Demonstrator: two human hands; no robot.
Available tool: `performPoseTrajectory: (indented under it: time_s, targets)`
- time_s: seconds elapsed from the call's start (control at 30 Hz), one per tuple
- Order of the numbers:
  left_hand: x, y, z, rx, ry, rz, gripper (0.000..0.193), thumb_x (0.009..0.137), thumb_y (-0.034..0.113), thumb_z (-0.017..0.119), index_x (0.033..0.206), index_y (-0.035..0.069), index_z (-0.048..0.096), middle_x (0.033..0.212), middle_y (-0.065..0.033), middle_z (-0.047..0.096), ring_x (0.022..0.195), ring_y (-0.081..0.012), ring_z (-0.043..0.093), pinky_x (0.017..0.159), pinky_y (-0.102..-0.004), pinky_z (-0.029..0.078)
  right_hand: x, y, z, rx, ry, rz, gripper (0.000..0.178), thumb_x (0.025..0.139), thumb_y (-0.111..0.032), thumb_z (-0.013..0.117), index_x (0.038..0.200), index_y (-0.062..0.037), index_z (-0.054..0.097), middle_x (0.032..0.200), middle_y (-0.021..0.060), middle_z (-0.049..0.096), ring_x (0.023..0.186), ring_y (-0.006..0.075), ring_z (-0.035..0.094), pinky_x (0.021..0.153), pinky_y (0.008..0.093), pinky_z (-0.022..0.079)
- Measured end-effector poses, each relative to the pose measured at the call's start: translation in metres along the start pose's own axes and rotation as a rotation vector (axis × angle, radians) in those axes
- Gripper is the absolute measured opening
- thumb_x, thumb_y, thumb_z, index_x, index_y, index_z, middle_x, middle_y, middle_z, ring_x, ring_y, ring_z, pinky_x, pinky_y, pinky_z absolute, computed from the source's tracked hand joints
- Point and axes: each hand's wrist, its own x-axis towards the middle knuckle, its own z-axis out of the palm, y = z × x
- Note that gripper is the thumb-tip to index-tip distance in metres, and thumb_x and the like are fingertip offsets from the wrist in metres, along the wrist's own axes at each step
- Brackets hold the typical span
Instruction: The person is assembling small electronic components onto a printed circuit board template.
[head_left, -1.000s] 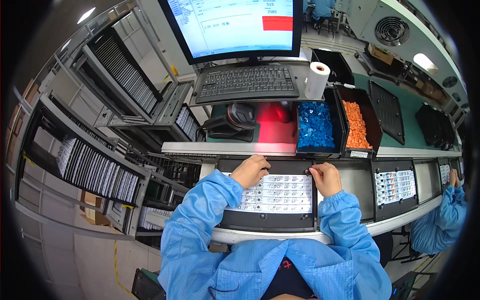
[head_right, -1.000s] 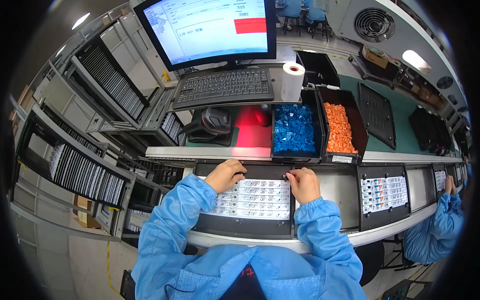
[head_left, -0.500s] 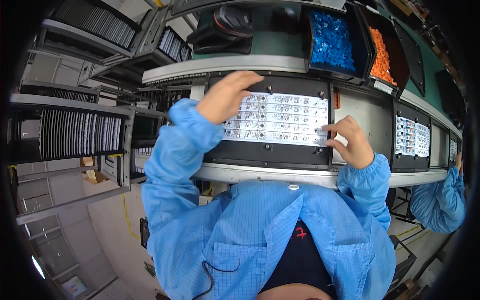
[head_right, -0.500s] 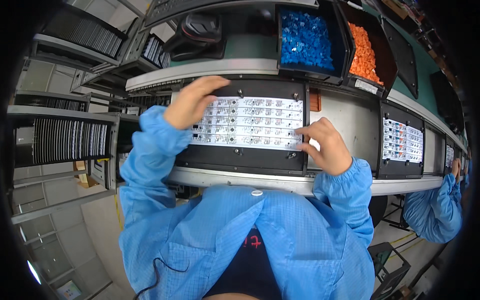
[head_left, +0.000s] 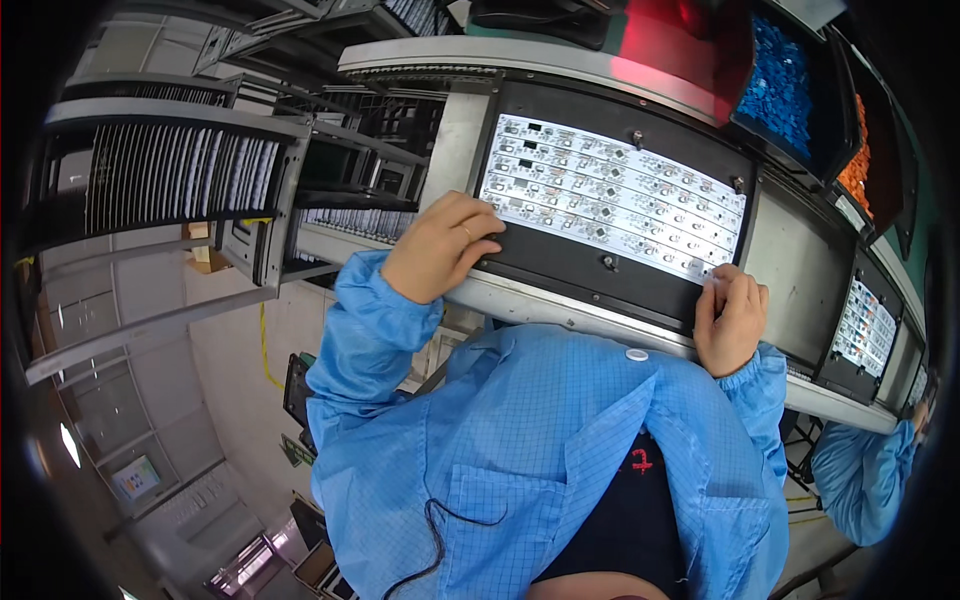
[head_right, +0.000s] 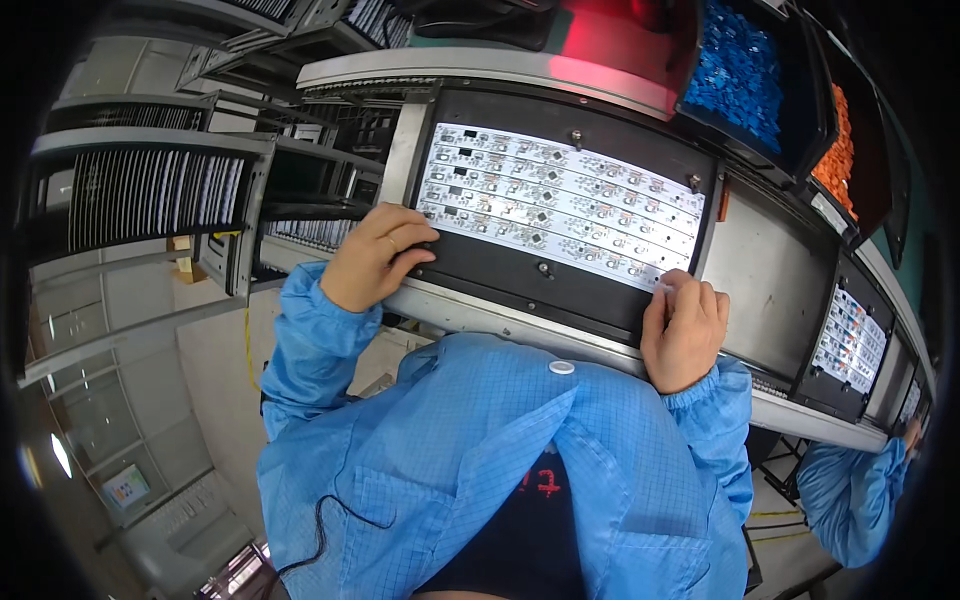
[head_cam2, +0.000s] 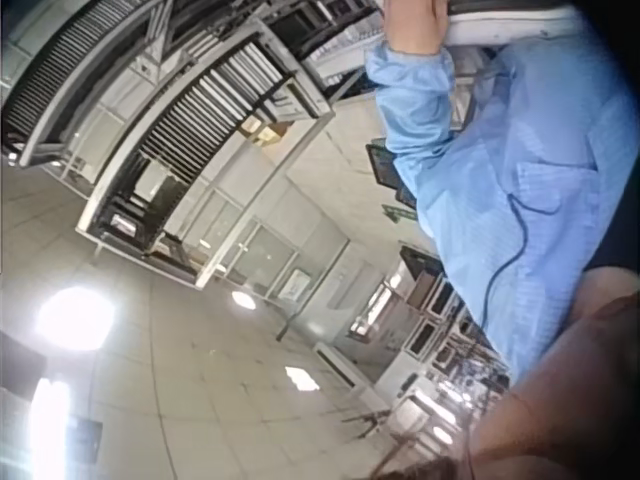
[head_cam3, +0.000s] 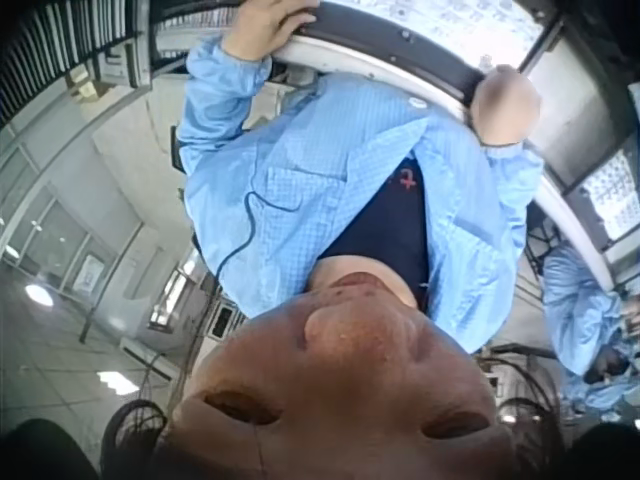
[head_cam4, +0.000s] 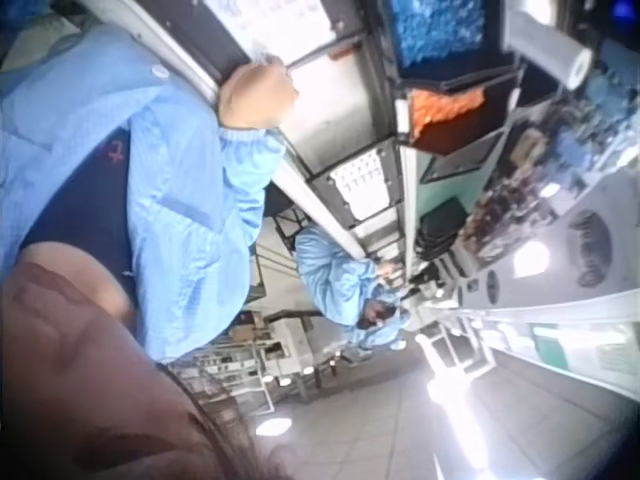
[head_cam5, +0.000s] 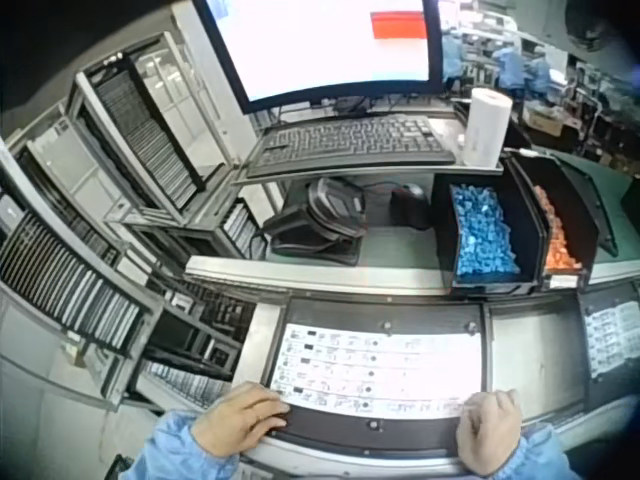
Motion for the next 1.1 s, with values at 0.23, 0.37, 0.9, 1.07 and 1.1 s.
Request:
performPoseTrajectory:
  time_s: [0.23,0.37,0.9,1.07,1.1]
  targets:
    - [0.0,0.011,0.033,0.212,0.215,-0.113,0.012,0.077,0.004,0.069,0.086,0.001,0.062,0.087,-0.0111,0.059,0.084,-0.0307,0.055,0.074,-0.0389,0.046,0.002,0.001,-0.003,0.0,0.05,0.127,0.026,0.086,-0.002,0.061,0.111,0.0014,0.054,0.064,0.0064,0.049,0.061,0.018,0.045,0.057,0.0317,0.036]
    - [0.014,0.022,0.035,0.324,0.301,-0.164,0.014,0.078,0.008,0.07,0.086,0.002,0.06,0.084,-0.0116,0.058,0.082,-0.0305,0.054,0.072,-0.039,0.045,-0.004,0.023,-0.019,0.128,0.144,0.285,0.023,0.093,-0.007,0.058,0.113,0.0009,0.053,0.06,0.0026,0.045,0.055,0.0098,0.039,0.051,0.0272,0.03]
    - [0.088,0.093,0.083,0.464,-0.257,-0.002,0.014,0.076,0.017,0.065,0.085,0.007,0.066,0.072,-0.0088,0.063,0.064,-0.0255,0.062,0.056,-0.036,0.051,-0.002,0.068,-0.056,0.148,0.098,0.422,0.016,0.097,-0.009,0.053,0.109,-0.0013,0.059,0.064,0.0038,0.05,0.057,0.0077,0.043,0.053,0.0243,0.034]
    - [0.153,0.115,0.077,0.294,-0.069,0.271,0.019,0.072,0.012,0.066,0.09,0.005,0.067,0.085,-0.016,0.064,0.087,-0.03,0.061,0.077,-0.0402,0.05,0.06,0.124,-0.112,-0.343,0.328,-0.006,0.016,0.091,-0.006,0.057,0.106,-0.0013,0.061,0.093,0.0161,0.061,0.083,0.0268,0.058,0.076,0.0355,0.047]
    - [0.187,0.129,0.085,0.167,0.009,0.218,0.016,0.073,0.011,0.064,0.087,0.004,0.066,0.091,-0.0174,0.061,0.091,-0.0318,0.058,0.078,-0.0409,0.049,0.078,0.146,-0.116,-0.447,0.352,-0.077,0.019,0.089,-0.005,0.057,0.108,-0.0017,0.061,0.097,0.0172,0.062,0.087,0.0318,0.058,0.081,0.0394,0.046]
